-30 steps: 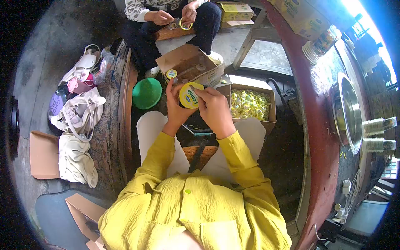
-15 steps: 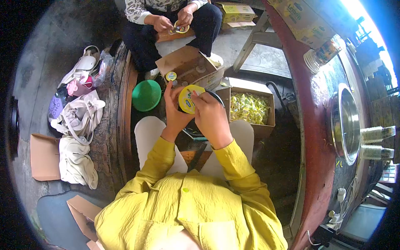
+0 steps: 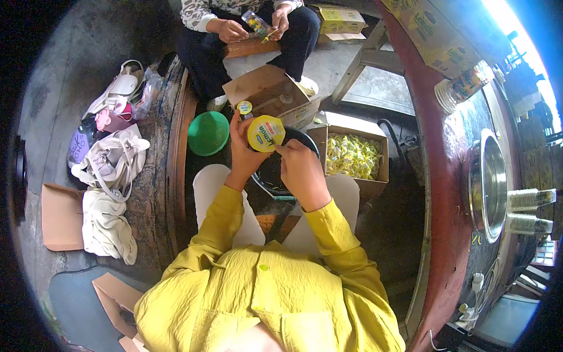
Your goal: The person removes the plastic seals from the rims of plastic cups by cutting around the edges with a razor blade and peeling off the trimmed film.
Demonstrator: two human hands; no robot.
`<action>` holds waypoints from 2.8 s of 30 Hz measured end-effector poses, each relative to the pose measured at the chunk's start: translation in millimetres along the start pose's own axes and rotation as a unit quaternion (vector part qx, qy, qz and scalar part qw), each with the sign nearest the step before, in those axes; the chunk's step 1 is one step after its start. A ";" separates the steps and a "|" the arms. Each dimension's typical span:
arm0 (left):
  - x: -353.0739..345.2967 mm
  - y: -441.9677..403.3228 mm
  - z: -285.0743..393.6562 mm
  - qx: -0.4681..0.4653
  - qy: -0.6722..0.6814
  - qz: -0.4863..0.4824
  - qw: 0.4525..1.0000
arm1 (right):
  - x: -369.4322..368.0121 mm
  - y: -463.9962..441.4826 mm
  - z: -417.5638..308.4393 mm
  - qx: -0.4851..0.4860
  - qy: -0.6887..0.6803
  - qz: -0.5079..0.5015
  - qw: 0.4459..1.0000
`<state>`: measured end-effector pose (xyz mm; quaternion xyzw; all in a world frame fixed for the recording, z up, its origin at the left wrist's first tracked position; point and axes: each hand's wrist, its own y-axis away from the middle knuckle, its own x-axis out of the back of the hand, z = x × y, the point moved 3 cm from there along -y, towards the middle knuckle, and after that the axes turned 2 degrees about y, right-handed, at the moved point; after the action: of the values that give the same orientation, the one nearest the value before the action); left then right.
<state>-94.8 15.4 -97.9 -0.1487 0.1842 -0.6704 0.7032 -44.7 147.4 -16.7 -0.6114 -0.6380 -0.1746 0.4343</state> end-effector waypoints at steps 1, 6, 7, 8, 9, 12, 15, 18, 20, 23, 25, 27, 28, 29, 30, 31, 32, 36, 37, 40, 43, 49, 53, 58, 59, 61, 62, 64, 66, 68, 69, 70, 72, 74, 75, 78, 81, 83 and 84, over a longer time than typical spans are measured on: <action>0.4 -0.2 -2.6 -0.002 0.003 -0.001 1.000 | -0.9 1.4 0.7 -0.003 0.002 -0.002 1.000; -0.1 0.1 -10.0 0.012 -0.025 -0.027 0.999 | -3.5 7.1 8.1 -0.024 -0.016 -0.024 0.999; -0.9 1.8 -10.4 0.011 -0.036 -0.029 0.999 | -3.5 10.1 10.3 -0.023 -0.016 -0.021 0.999; -2.1 3.0 -11.3 0.016 -0.041 -0.033 0.999 | -3.1 12.6 12.8 -0.032 -0.026 -0.026 0.999; -3.1 3.7 -12.0 0.021 -0.045 -0.037 0.998 | -2.5 14.8 15.1 -0.041 -0.035 -0.031 0.998; -4.0 3.7 -15.2 0.034 -0.028 -0.065 0.997 | 5.4 14.8 18.2 -0.036 -0.048 -0.022 0.998; -3.9 1.2 -20.0 0.063 0.034 -0.120 0.990 | 15.9 5.3 22.6 0.027 -0.017 -0.015 0.999; -6.0 1.6 -17.8 0.087 0.064 -0.167 0.980 | 22.7 -6.6 24.7 0.113 0.019 -0.042 0.993; -6.8 0.1 -14.1 0.092 0.066 -0.182 0.977 | 22.0 -13.1 26.4 0.146 0.032 -0.065 0.987; -7.7 0.5 -12.2 0.098 0.068 -0.188 0.975 | 20.8 -17.5 24.2 0.161 0.032 -0.060 0.985; -7.6 0.2 -11.1 0.105 0.069 -0.186 0.974 | 20.4 -17.6 22.7 0.155 0.034 -0.066 0.985; -8.0 -1.3 -9.0 0.103 0.081 -0.187 0.974 | 20.1 -18.4 21.8 0.153 0.033 -0.069 0.985; -8.1 -1.3 -7.7 0.104 0.087 -0.188 0.973 | 19.6 -18.1 21.4 0.154 0.032 -0.069 0.985; -8.0 -1.4 -6.6 0.099 0.082 -0.188 0.974 | 19.2 -17.6 21.0 0.154 0.031 -0.070 0.985; -8.1 -1.4 -5.6 0.094 0.077 -0.189 0.974 | 19.0 -17.2 20.5 0.158 0.030 -0.069 0.985; -8.3 -1.5 -5.0 0.088 0.072 -0.190 0.975 | 18.9 -17.3 20.1 0.163 0.030 -0.068 0.984; -8.2 -1.4 -5.0 0.088 0.069 -0.192 0.975 | 18.8 -17.7 19.8 0.168 0.029 -0.066 0.983; -7.2 -0.4 -4.5 0.084 0.051 -0.197 0.976 | 17.4 -18.5 19.0 0.176 0.048 -0.076 0.980; -7.1 -0.2 -4.2 0.083 0.045 -0.197 0.976 | 17.3 -18.6 17.6 0.180 0.053 -0.074 0.979; -8.2 0.8 -2.8 0.079 0.049 -0.195 0.976 | 10.5 -16.6 15.7 0.183 0.074 -0.077 0.977; -7.4 1.5 -0.2 0.085 0.057 -0.199 0.975 | 9.3 -16.5 16.7 0.185 0.071 -0.082 0.977; -3.8 4.2 -8.8 0.090 0.051 -0.196 0.975 | 6.9 -17.7 24.1 0.179 0.090 -0.102 0.974; -3.5 5.5 -7.1 0.099 0.038 -0.198 0.974 | -1.1 -18.9 24.4 0.171 0.111 -0.122 0.971; 2.2 4.2 -7.3 0.100 0.040 -0.190 0.976 | 3.9 -20.1 30.5 0.169 0.120 -0.113 0.972; 2.7 4.2 -9.2 0.100 0.035 -0.188 0.976 | 3.4 -20.6 32.6 0.169 0.120 -0.110 0.972; 3.3 4.3 -10.5 0.100 0.026 -0.184 0.977 | -5.2 -22.3 35.4 0.176 0.120 -0.107 0.971; 3.3 4.6 -11.1 0.101 0.027 -0.186 0.977 | -10.3 -22.8 37.0 0.179 0.119 -0.105 0.971; 3.0 3.9 -12.1 0.103 0.028 -0.190 0.976 | -19.0 -24.2 41.4 0.179 0.117 -0.110 0.971; 6.2 3.7 -14.2 0.097 0.006 -0.189 0.977 | -19.5 -26.3 42.6 0.176 0.111 -0.113 0.972; 10.2 3.9 -17.1 0.095 -0.015 -0.188 0.977 | -13.6 -25.5 44.7 0.167 0.102 -0.117 0.974; 11.7 4.0 -18.3 0.096 -0.025 -0.189 0.977 | -12.4 -24.6 48.5 0.165 0.095 -0.110 0.975; 12.7 4.3 -19.7 0.097 -0.035 -0.191 0.976 | -12.3 -23.0 54.3 0.164 0.088 -0.103 0.977; 13.7 4.6 -22.5 0.094 -0.046 -0.187 0.977 | -10.8 -19.0 66.9 0.148 0.074 -0.093 0.982; 13.5 5.4 -28.5 0.096 -0.056 -0.187 0.976 | -7.9 -12.3 80.2 0.120 0.058 -0.086 0.987; 13.6 5.7 -33.3 0.099 -0.063 -0.189 0.975 | -6.1 -8.7 86.6 0.104 0.048 -0.075 0.991; 12.4 5.2 -45.8 0.094 -0.097 -0.203 0.970 | -5.0 7.4 105.6 0.023 -0.031 -0.038 0.999; 9.0 2.4 -63.4 0.104 -0.140 -0.234 0.956 | -14.7 33.2 131.0 -0.127 -0.222 0.024 0.966; 4.9 2.3 -74.2 0.107 -0.167 -0.255 0.947 | -30.6 51.8 155.1 -0.222 -0.367 0.086 0.899; 2.2 2.5 -78.2 0.102 -0.180 -0.263 0.942 | -44.9 61.6 182.0 -0.236 -0.414 0.098 0.874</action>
<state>-128.3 16.3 -168.6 -0.2375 -0.0601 -0.8087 0.5347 -54.9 268.1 -172.5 -0.7714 -0.6362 -0.0073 -0.0120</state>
